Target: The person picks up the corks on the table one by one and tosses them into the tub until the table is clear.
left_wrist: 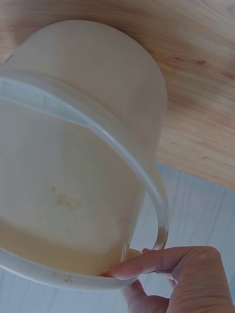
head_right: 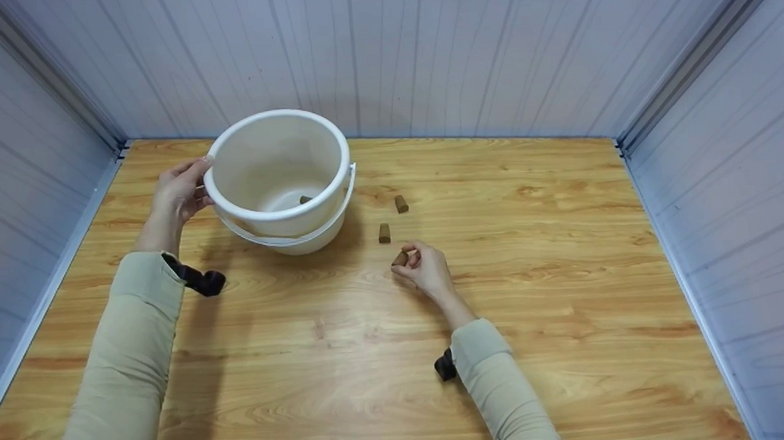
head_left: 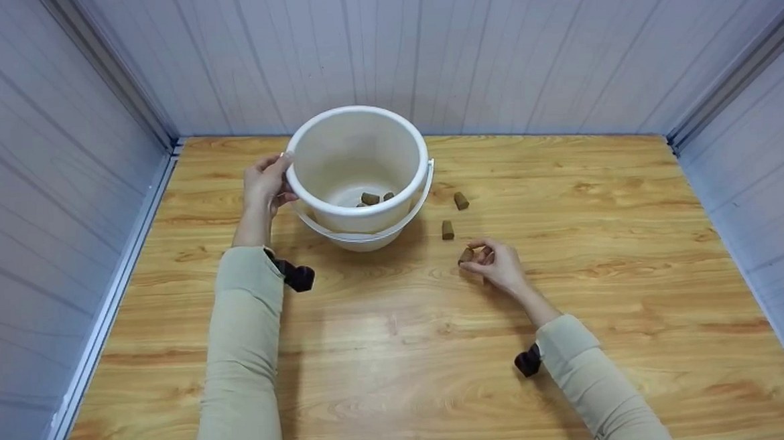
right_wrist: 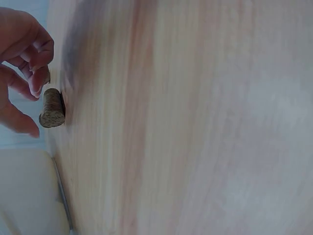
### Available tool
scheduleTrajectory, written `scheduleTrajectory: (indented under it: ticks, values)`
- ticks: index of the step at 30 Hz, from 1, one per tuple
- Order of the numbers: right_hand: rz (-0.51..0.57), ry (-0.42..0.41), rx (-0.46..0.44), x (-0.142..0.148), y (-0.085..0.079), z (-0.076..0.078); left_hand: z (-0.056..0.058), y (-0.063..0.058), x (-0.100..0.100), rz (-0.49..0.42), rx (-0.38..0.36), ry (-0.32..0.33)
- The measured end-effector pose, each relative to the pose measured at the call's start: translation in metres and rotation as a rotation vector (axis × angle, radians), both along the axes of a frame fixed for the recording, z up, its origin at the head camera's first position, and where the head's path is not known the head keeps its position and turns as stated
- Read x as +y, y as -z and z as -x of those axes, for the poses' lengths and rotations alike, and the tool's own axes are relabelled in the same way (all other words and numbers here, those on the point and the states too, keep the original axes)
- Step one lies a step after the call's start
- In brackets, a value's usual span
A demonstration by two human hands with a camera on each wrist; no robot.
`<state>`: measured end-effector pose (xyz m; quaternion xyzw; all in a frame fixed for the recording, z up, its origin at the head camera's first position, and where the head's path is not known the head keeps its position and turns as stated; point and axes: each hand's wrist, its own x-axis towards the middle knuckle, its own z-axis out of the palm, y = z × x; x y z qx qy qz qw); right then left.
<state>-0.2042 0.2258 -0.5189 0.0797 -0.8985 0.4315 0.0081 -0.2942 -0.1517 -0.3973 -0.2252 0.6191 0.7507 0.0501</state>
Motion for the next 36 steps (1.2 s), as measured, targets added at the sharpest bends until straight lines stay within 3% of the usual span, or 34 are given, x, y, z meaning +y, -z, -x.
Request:
scheduleTrajectory:
  ticks: [14,36]
  values:
    - [-0.029,0.024,-0.091,0.0019,0.0034,0.003,0.0006,-0.0003,0.0001,-0.007,-0.002,-0.011]
    - [-0.053,0.054,-0.076,0.0,0.0084,0.0051,0.0006,0.0,-0.0006,0.004,-0.011,-0.006]
